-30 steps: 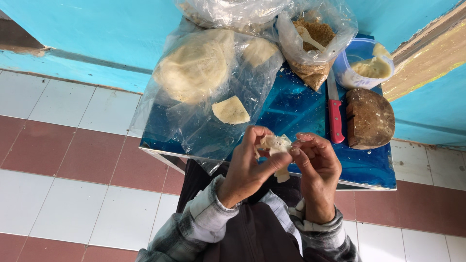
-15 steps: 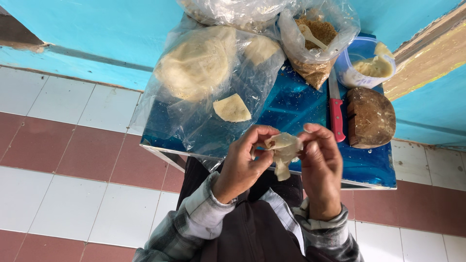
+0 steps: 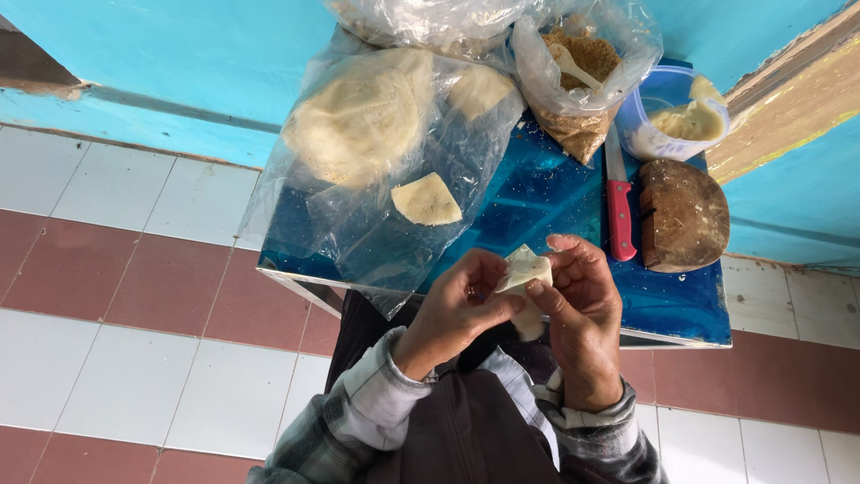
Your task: The person pinches pieces from a large ball of dough, flattens them on a plastic-covered board, spoons brown filling from a bag onto each piece, and folds and pinches the dough closed around the filling, setting finished filled pastries aside. A knife is briefly used to move filling.
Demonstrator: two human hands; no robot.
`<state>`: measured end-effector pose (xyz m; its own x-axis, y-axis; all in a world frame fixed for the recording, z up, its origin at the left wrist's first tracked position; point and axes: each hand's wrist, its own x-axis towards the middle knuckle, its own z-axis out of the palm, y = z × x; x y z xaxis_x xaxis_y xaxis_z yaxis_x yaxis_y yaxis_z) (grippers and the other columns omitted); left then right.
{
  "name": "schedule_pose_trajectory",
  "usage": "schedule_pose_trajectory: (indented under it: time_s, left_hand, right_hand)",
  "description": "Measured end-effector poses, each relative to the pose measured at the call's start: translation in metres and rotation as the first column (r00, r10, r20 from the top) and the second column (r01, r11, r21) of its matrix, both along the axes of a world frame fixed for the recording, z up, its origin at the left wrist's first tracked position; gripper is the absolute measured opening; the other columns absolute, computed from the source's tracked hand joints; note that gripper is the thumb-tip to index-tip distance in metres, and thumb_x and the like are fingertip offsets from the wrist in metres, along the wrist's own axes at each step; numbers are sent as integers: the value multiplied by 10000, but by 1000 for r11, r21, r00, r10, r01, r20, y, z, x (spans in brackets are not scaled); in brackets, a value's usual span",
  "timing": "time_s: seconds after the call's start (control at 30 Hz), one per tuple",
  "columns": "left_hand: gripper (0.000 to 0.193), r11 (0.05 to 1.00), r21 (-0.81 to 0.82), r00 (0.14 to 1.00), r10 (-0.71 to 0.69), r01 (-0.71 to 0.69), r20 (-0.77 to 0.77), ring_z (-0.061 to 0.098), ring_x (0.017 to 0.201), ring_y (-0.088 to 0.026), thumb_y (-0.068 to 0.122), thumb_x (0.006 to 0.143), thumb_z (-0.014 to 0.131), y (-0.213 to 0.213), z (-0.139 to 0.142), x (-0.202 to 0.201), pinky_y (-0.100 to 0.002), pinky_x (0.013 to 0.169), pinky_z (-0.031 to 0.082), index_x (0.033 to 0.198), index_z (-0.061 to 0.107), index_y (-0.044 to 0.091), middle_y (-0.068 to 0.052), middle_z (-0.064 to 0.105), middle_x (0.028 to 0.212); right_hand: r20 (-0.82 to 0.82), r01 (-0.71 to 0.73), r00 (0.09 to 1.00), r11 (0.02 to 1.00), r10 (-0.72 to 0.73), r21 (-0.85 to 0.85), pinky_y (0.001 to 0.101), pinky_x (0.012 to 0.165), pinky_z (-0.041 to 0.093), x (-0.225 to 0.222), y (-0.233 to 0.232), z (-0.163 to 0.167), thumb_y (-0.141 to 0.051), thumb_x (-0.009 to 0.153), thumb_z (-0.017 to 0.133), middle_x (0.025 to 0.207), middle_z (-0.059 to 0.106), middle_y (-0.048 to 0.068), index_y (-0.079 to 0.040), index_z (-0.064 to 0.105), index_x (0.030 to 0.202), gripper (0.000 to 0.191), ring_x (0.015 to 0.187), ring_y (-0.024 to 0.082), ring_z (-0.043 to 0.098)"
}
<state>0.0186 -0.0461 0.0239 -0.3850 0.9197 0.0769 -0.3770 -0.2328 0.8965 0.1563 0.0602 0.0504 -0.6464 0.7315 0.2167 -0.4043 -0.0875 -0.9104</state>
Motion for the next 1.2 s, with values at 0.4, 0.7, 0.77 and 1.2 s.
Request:
schedule_pose_trajectory:
  time_s: [0.4, 0.7, 0.77, 1.2]
  left_hand:
    - [139, 981, 82, 979, -184, 176, 93, 584, 909, -55, 70, 966, 663, -5, -5, -9, -234, 822, 508, 1064, 575, 25, -12, 595, 993]
    - [252, 981, 174, 990, -108, 90, 94, 562, 908, -56, 99, 957, 672, -8, -10, -6, -240, 806, 494, 1162, 538, 40, -7, 590, 1020]
    - [265, 977, 177, 985, -140, 120, 103, 565, 927, -63, 104, 959, 673, -12, -11, -13, -243, 836, 498, 1179, 548, 23, -11, 591, 1038]
    - [343, 961, 24, 959, -277, 276, 61, 523, 865, -33, 160, 950, 751, -14, -7, -14, -192, 728, 449, 1221, 587, 28, 11, 568, 1004]
  right_hand:
    - [-137, -156, 984, 937, 118, -313, 300, 878, 556, 6, 20, 7, 62, 954, 699, 1159, 657, 101, 26, 542, 1363, 440, 1011, 167, 670]
    - [66, -60, 996, 998, 57, 37, 337, 947, 578, 2, -4, 7, 106, 856, 739, 1155, 662, 91, -29, 515, 1432, 632, 1081, 190, 668]
    - [120, -26, 993, 985, 6, 168, 341, 964, 575, 7, 0, 11, 130, 873, 731, 1140, 667, 103, -21, 539, 1436, 614, 1093, 197, 667]
    - [-9, -302, 952, 937, 305, -176, 387, 989, 538, 15, 20, 13, 113, 837, 519, 1276, 652, 208, 33, 530, 1402, 570, 1166, 292, 665]
